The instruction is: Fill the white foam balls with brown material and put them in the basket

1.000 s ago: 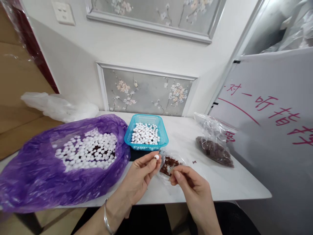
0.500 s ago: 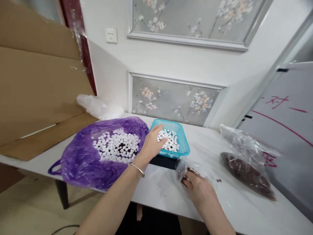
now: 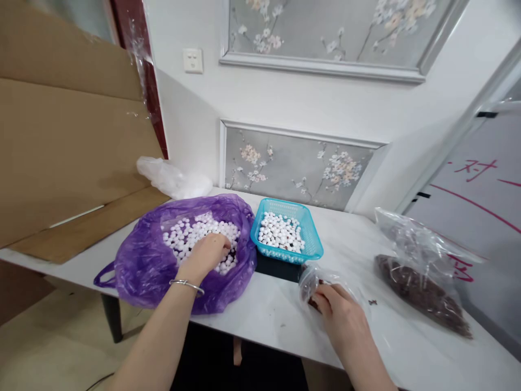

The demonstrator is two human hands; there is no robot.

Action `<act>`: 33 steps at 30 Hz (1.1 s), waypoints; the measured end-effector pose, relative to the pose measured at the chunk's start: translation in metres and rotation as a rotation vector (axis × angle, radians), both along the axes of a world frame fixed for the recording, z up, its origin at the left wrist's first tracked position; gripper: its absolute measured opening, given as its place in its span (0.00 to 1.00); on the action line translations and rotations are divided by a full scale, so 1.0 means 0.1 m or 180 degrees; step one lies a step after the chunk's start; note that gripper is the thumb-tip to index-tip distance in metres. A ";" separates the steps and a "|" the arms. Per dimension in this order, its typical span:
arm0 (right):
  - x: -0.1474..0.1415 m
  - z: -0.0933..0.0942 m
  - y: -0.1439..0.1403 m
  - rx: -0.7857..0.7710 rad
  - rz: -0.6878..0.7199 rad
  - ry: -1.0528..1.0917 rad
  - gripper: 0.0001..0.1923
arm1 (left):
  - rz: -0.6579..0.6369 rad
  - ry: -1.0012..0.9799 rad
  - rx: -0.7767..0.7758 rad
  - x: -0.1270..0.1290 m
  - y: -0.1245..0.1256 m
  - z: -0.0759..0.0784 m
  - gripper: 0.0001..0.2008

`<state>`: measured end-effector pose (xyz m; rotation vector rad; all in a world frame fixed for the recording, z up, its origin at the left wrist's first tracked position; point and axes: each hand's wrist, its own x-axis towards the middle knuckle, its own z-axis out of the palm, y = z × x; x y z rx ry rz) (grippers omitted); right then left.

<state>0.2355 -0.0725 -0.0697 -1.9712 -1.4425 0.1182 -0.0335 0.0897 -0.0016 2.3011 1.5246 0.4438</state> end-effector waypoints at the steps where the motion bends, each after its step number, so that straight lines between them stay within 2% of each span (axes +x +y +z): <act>1: 0.01 0.00 -0.01 0.0064 0.0000 0.0067 0.14 | 0.0014 0.0158 -0.0012 0.01 0.00 -0.05 0.14; 4: 0.05 0.02 -0.07 0.0239 -0.0003 0.0279 0.14 | 0.0050 0.0517 -0.0014 0.02 0.02 -0.11 0.15; 8: 0.06 0.08 -0.12 0.0427 -0.0049 0.0652 0.13 | -0.0006 0.0742 0.0000 0.01 0.02 -0.11 0.14; 12: 0.02 0.14 -0.14 0.0592 -0.0067 0.1211 0.13 | -0.0031 0.0742 0.0097 0.04 -0.01 -0.09 0.10; 15: 0.00 0.17 -0.15 0.0704 -0.0006 0.1740 0.15 | 0.0033 0.0518 0.0275 0.06 -0.02 -0.07 0.06; 20: 0.01 0.19 -0.16 0.0888 -0.0091 0.2452 0.17 | 0.0291 -0.0245 0.0524 -0.01 0.04 -0.02 0.12; 25: -0.01 0.21 -0.19 0.0993 -0.0053 0.2772 0.15 | 0.0513 -0.1291 0.0327 -0.10 0.05 0.00 0.07; 29: -0.04 0.22 -0.23 0.1086 -0.0110 0.2795 0.12 | 0.0544 -0.2497 -0.0261 -0.03 -0.09 -0.01 0.13; 33: -0.13 0.27 -0.25 0.1183 -0.0110 0.2726 0.09 | 0.0198 -0.3547 -0.1250 0.22 -0.38 0.01 0.17</act>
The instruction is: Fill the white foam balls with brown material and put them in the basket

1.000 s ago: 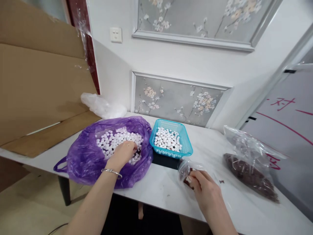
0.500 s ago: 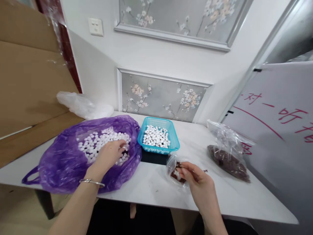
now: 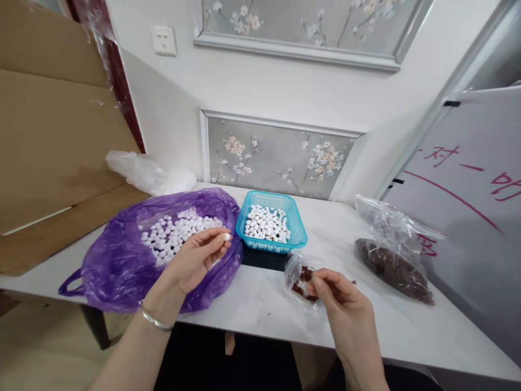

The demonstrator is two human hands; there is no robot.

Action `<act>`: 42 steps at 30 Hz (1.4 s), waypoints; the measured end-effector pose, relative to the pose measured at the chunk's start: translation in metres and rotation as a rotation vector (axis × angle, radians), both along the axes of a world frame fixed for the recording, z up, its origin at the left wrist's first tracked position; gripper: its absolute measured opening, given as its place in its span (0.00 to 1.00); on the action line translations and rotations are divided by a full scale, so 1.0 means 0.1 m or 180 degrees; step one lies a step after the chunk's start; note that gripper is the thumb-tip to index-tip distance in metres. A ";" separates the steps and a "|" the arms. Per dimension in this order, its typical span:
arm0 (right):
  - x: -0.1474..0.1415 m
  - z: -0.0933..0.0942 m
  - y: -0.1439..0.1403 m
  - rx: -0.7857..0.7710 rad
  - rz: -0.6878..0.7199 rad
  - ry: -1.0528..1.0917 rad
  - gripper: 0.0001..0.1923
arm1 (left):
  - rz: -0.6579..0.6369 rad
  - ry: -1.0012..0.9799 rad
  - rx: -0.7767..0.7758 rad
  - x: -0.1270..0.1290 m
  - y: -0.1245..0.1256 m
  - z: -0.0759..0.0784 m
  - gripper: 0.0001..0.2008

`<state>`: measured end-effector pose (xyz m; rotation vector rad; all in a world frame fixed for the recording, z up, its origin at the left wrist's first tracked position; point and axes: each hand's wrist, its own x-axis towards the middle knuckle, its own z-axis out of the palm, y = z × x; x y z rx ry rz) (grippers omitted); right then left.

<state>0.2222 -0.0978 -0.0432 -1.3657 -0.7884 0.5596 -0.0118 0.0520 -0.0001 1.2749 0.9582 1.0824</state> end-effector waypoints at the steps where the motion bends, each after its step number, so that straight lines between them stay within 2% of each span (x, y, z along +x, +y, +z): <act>1: -0.04 0.03 -0.01 0.0027 0.0025 -0.0022 0.09 | -0.0168 -0.0211 -0.0164 0.08 -0.08 0.01 0.16; 6: -0.28 0.23 -0.08 0.0331 0.0412 -0.0150 0.04 | -0.1006 -0.0996 -0.0911 0.48 -0.49 0.06 0.14; 9: -0.40 0.35 -0.11 0.0598 0.0636 -0.0142 0.01 | -0.1560 -0.1526 -0.1454 0.62 -0.65 0.09 0.12; 11: -0.45 0.39 -0.11 0.0775 0.0693 -0.0065 0.02 | -0.1760 -0.1702 -0.1597 0.67 -0.71 0.10 0.10; 15: -0.48 0.41 -0.10 0.0992 0.0718 -0.0099 0.06 | -0.1720 -0.1852 -0.1706 0.70 -0.74 0.10 0.10; 21: -0.46 0.42 -0.13 0.0973 0.0572 -0.0404 0.07 | -0.1897 -0.1930 -0.1788 0.67 -0.78 0.11 0.06; 33: -0.54 0.54 -0.23 0.1259 0.0714 -0.0255 0.10 | -0.2030 -0.2006 -0.1366 0.70 -0.86 0.14 0.07; 42: -0.54 0.59 -0.20 0.1155 0.0652 -0.0365 0.09 | -0.1925 -0.1874 -0.1243 0.69 -0.88 0.13 0.06</act>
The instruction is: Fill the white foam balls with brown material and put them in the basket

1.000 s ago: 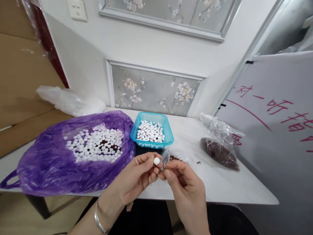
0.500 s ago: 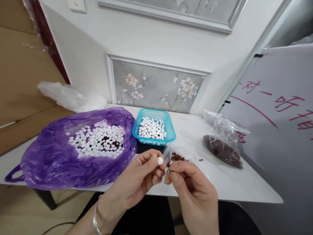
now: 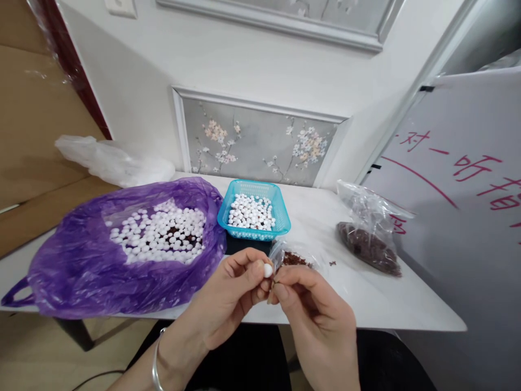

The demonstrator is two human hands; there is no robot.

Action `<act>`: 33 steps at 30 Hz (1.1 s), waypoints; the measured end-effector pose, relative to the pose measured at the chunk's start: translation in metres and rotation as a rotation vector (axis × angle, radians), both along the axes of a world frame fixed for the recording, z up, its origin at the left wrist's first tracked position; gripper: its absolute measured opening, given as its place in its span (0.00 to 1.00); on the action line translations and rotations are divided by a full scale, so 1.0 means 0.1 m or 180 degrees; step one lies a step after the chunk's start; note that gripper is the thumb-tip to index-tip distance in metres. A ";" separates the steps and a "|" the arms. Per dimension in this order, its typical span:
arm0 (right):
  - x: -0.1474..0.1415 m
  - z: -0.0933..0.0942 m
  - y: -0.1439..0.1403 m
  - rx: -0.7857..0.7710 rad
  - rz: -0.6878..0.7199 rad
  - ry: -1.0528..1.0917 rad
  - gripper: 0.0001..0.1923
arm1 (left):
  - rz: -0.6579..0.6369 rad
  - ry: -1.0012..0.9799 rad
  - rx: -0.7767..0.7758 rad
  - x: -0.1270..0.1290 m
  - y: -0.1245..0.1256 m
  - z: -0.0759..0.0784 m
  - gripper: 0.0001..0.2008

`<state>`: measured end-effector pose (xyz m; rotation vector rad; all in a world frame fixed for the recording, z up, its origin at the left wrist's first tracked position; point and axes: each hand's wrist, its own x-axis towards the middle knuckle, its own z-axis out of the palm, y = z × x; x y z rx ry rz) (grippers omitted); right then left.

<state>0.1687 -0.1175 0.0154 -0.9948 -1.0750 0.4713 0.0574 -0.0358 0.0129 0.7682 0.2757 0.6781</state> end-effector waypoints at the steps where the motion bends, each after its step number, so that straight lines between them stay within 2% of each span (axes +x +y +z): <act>1: 0.00 0.00 0.00 -0.0004 0.0012 -0.0019 0.09 | 0.0016 0.0018 0.0024 0.00 0.00 0.00 0.06; 15: 0.02 -0.06 -0.01 -0.0202 0.0049 -0.0133 0.05 | 0.0268 0.0304 0.0323 0.01 -0.02 0.01 0.06; 24: 0.01 -0.04 -0.01 -0.0282 0.0048 -0.0188 0.05 | 0.0713 0.0564 0.0774 -0.04 0.00 0.01 0.07; 33: 0.01 -0.06 0.02 -0.0384 0.0000 -0.0121 0.03 | 0.0742 0.0456 0.0821 -0.03 -0.02 0.02 0.04</act>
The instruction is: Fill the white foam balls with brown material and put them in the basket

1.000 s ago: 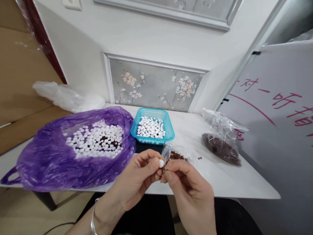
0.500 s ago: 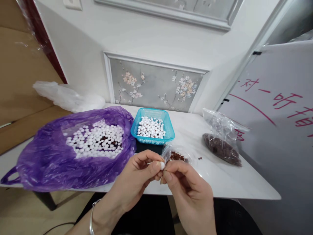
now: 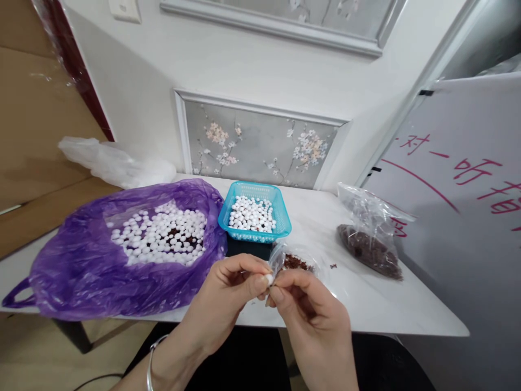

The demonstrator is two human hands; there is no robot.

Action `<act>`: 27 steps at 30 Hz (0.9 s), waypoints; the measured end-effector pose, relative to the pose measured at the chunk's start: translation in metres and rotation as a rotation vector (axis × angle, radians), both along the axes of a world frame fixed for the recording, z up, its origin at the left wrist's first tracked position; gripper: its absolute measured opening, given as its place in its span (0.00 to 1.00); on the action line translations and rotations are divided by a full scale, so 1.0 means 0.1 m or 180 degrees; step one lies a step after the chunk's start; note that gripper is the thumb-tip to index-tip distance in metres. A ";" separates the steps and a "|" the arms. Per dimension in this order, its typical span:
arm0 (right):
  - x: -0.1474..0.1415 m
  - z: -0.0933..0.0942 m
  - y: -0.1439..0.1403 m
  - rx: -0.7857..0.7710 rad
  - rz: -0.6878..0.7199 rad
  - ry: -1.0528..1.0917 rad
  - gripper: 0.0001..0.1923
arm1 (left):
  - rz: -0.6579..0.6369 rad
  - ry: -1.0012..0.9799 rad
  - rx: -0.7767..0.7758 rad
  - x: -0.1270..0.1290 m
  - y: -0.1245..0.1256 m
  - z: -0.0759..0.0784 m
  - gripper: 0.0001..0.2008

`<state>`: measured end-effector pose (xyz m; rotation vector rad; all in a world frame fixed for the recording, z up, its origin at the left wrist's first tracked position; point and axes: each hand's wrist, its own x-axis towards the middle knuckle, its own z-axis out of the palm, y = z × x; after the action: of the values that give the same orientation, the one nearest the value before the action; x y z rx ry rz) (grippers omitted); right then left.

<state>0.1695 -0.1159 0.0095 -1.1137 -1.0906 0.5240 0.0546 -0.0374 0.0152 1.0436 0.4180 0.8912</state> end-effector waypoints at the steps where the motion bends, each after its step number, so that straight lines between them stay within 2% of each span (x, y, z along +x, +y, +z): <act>1: 0.00 0.00 0.00 -0.0038 0.0051 0.0089 0.03 | -0.0003 -0.0003 0.0002 0.00 0.00 0.00 0.04; 6: 0.04 -0.02 -0.01 -0.0231 0.0403 0.0421 0.03 | -0.0139 -0.0044 0.0108 -0.03 0.00 -0.04 0.02; 10: 0.05 -0.04 -0.01 -0.0279 0.0430 0.0552 0.03 | -0.0121 -0.0013 0.0159 -0.05 0.00 -0.07 0.03; 17: -0.06 -0.03 -0.01 -0.0275 0.0127 0.0874 0.04 | -0.0045 -0.0021 0.0220 -0.05 -0.01 -0.05 0.02; 21: -0.05 -0.07 -0.02 -0.0039 0.0185 0.0539 0.02 | 0.0185 0.0071 0.0140 -0.03 -0.06 -0.03 0.02; 27: -0.07 -0.10 0.00 0.0243 -0.0081 0.0463 0.03 | 0.0281 0.0153 0.0131 0.00 -0.09 -0.03 0.03</act>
<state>0.1629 -0.1156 -0.0003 -1.0058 -0.9610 0.5307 0.0545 -0.0460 0.0120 1.0927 0.4909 0.9579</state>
